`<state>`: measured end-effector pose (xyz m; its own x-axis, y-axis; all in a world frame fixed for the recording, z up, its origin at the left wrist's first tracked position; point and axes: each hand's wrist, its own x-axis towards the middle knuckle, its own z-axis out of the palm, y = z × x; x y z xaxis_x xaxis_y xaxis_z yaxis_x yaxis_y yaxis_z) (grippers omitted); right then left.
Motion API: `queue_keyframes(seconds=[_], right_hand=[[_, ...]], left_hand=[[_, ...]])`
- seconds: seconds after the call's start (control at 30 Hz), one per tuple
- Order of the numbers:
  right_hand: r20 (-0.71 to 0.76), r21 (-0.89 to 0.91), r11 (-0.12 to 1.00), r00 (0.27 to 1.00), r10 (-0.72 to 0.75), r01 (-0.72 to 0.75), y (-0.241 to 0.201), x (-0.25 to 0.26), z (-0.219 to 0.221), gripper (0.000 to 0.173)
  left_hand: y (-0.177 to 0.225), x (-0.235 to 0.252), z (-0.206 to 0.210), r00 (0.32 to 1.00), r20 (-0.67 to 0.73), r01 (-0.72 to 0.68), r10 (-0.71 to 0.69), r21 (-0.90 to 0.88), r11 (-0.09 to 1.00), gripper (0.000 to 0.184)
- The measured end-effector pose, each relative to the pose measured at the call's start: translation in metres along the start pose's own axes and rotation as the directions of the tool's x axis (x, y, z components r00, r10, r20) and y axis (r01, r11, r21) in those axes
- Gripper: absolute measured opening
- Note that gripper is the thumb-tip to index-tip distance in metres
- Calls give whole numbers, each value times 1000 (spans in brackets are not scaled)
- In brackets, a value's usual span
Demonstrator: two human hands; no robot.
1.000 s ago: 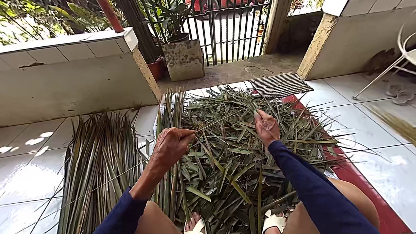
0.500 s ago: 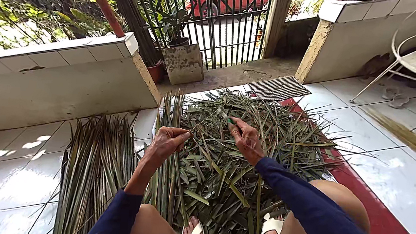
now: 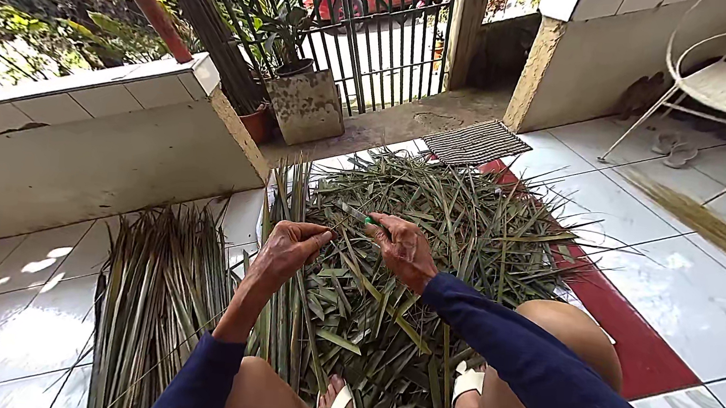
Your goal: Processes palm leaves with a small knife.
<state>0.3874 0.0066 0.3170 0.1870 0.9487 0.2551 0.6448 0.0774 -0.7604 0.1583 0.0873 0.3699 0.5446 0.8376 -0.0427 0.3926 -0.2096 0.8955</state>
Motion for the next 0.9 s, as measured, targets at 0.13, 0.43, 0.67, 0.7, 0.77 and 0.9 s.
queue_keyframes(seconds=[0.13,0.43,0.67,0.7,0.77,0.9], right_hand=[[-24,-21,1000,1000,6,-6,4,4,-2,37],[-127,-38,996,989,75,-80,25,21,-17,35],[-44,70,997,999,-9,12,17,12,-10,33],[-19,81,997,1000,-19,20,15,10,-7,33],[-6,60,998,1000,-12,12,14,10,-5,34],[-54,3,999,997,50,-50,23,16,-11,35]], left_hand=[[-1,1,0,1000,2,-7,7,11,1000,16],[-3,-4,-4,1000,-13,-28,29,67,997,16],[-3,-5,-4,997,-61,-34,44,167,985,16],[-3,-5,-4,997,-64,-34,46,171,985,16],[-3,-5,-3,997,-67,-34,46,177,984,16],[-5,-5,-4,996,-62,-49,59,159,986,16]])
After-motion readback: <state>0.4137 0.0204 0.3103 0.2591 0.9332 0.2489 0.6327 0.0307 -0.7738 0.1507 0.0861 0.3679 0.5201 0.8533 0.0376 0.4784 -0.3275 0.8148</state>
